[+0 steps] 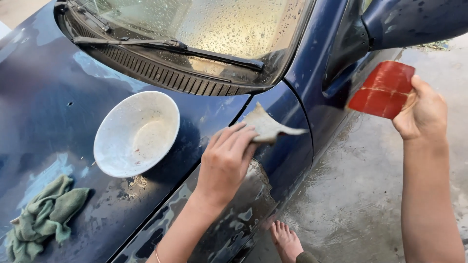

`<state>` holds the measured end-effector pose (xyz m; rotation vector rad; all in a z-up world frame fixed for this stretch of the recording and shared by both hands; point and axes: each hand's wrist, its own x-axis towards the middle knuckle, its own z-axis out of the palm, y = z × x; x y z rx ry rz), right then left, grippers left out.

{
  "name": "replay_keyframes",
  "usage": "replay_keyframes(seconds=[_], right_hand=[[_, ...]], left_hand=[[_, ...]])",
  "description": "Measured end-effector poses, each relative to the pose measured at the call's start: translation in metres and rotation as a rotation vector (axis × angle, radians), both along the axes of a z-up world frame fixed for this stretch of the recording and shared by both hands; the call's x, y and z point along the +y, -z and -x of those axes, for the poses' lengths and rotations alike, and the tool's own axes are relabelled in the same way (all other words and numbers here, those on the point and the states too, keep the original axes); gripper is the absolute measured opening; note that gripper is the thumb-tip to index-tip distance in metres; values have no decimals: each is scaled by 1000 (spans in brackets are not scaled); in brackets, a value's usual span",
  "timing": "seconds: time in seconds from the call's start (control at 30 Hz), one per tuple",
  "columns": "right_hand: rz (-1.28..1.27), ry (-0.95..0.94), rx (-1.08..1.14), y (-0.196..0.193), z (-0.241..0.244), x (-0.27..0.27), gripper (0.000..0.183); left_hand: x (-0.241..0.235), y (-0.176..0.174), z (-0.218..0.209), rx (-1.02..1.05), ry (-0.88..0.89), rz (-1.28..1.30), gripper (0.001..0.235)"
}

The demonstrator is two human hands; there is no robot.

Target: The person sands the front hood of a blue car using a sanding block and sandpaper. They switch between different sanding tools and work on the surface near the windshield.

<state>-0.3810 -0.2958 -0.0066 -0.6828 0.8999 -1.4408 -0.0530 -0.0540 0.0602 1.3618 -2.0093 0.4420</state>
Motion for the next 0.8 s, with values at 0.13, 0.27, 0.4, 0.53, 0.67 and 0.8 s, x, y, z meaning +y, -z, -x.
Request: replay_keyframes(seconds=[0.13, 0.27, 0.4, 0.53, 0.67, 0.8], right_hand=[[52, -146, 23, -32, -47, 32, 24], [52, -239, 120, -69, -121, 81, 18], [221, -391, -1, -25, -172, 73, 23], [259, -694, 94, -56, -208, 107, 44], [510, -665, 286, -89, -208, 145, 52], [617, -628, 330, -84, -210, 142, 59]], left_hand=[[8, -15, -6, 395, -6, -55, 21], [15, -20, -16, 700, -156, -205, 26], [29, -25, -28, 769, -191, -169, 28], [38, -28, -40, 893, -254, -245, 39], [37, -23, -46, 988, -190, -287, 43], [25, -11, -40, 1054, -62, -325, 45]])
